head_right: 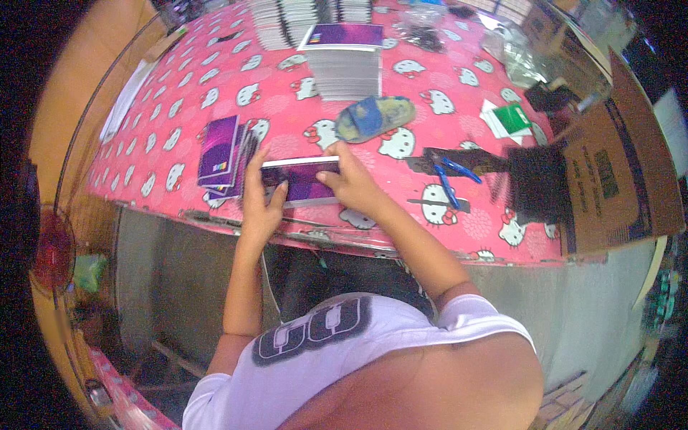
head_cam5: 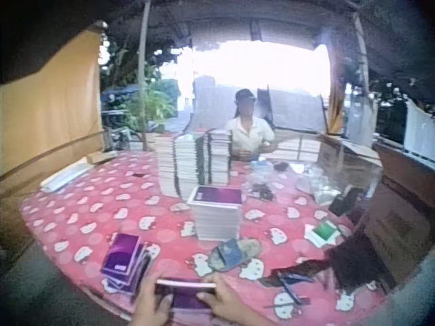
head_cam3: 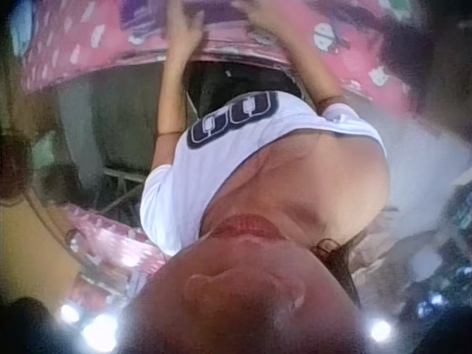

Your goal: The person threads wire coils into the punched holes of several small purple notebooks, cuts the excess wire with blue-handled shears, and stacks the completed notebooks on a table.

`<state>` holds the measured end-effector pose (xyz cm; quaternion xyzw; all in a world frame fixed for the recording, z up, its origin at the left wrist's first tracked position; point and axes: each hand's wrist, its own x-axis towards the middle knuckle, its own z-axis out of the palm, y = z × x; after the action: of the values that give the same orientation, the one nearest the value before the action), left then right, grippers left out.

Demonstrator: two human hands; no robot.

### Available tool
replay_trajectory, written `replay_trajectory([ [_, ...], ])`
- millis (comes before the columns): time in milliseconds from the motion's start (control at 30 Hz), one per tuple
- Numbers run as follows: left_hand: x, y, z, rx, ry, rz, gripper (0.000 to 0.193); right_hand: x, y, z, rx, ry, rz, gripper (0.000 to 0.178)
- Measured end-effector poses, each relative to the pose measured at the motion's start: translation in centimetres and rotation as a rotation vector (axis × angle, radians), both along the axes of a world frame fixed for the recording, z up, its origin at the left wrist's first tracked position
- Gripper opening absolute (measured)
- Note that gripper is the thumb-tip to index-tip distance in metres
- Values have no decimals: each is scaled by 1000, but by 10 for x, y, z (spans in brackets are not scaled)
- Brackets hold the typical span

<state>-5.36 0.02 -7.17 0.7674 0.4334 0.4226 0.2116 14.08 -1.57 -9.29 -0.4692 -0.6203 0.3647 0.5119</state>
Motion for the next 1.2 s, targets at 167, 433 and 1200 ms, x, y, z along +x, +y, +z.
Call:
replay_trajectory([
  [167,41,-9,34,173,243,193,34,6,-2,12,28,-126,0,33],
  [433,50,3,37,81,132,88,17,252,-32,-14,-290,-1053,-927,29],
  [1200,52,2,28,113,18,95,21,73,0,64,-57,-231,136,18],
])
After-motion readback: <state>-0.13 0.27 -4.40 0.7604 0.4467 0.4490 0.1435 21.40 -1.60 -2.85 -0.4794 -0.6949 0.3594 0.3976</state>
